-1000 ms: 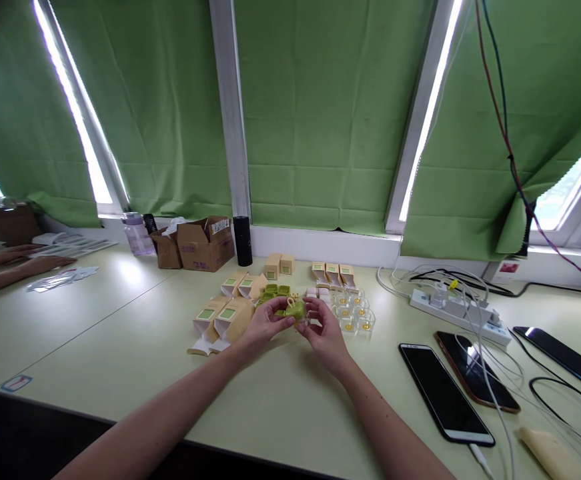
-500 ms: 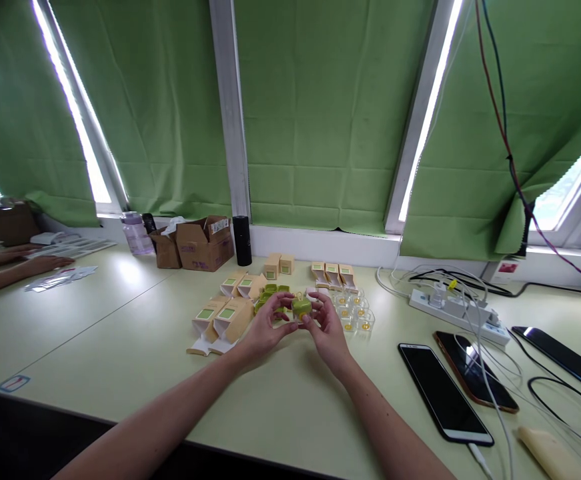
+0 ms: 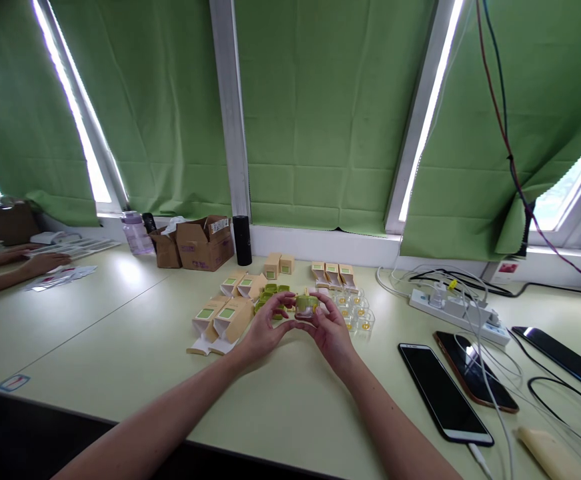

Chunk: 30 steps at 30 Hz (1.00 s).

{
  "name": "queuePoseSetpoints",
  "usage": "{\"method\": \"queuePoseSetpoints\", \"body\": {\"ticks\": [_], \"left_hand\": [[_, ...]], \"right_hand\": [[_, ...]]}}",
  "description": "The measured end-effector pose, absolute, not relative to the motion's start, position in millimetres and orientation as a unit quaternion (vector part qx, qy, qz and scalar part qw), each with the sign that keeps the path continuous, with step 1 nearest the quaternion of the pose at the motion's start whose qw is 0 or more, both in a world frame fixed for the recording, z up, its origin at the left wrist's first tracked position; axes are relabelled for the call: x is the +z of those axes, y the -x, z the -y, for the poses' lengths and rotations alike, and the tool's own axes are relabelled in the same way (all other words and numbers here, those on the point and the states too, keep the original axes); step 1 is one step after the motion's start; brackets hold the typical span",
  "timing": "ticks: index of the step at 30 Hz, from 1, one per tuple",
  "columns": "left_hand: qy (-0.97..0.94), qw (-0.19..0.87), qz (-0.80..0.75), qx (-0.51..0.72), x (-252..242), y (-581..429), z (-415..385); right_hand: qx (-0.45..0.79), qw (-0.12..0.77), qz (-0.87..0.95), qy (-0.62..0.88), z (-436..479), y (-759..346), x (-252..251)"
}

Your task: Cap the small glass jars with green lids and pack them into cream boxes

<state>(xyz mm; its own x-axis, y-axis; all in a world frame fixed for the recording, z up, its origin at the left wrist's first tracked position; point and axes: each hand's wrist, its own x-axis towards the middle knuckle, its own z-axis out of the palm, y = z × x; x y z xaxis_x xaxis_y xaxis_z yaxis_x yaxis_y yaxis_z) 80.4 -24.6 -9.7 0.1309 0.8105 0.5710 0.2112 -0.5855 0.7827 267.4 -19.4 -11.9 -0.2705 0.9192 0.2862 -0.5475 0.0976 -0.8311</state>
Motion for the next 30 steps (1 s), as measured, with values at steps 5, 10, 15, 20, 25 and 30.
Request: {"method": "queuePoseSetpoints", "body": {"ticks": [5,10,15,20,25,30], "left_hand": [[-0.706,0.254,-0.366,0.551,-12.5,-79.0,23.6],[-0.720,0.222,-0.365,0.547,-8.2,-78.9,27.7],[-0.723,0.213,-0.361,0.549,-3.8,-78.7,29.3],[-0.718,0.214,-0.380,0.543,-6.3,-77.3,27.1],[-0.703,0.254,-0.386,0.540,-6.6,-79.2,28.8],[-0.667,0.380,-0.352,0.536,-5.5,-79.9,27.0]], "right_hand": [[0.660,0.567,0.458,0.182,18.7,-267.8,-11.7],[0.660,0.557,0.465,0.192,19.2,-266.5,-12.0],[0.655,0.555,0.477,0.191,21.0,-264.9,-9.1],[0.645,0.558,0.486,0.192,23.3,-265.4,-8.6],[0.571,0.588,0.523,0.236,21.3,-266.6,-11.6],[0.441,0.633,0.554,0.313,19.3,-263.6,-14.3]]}}
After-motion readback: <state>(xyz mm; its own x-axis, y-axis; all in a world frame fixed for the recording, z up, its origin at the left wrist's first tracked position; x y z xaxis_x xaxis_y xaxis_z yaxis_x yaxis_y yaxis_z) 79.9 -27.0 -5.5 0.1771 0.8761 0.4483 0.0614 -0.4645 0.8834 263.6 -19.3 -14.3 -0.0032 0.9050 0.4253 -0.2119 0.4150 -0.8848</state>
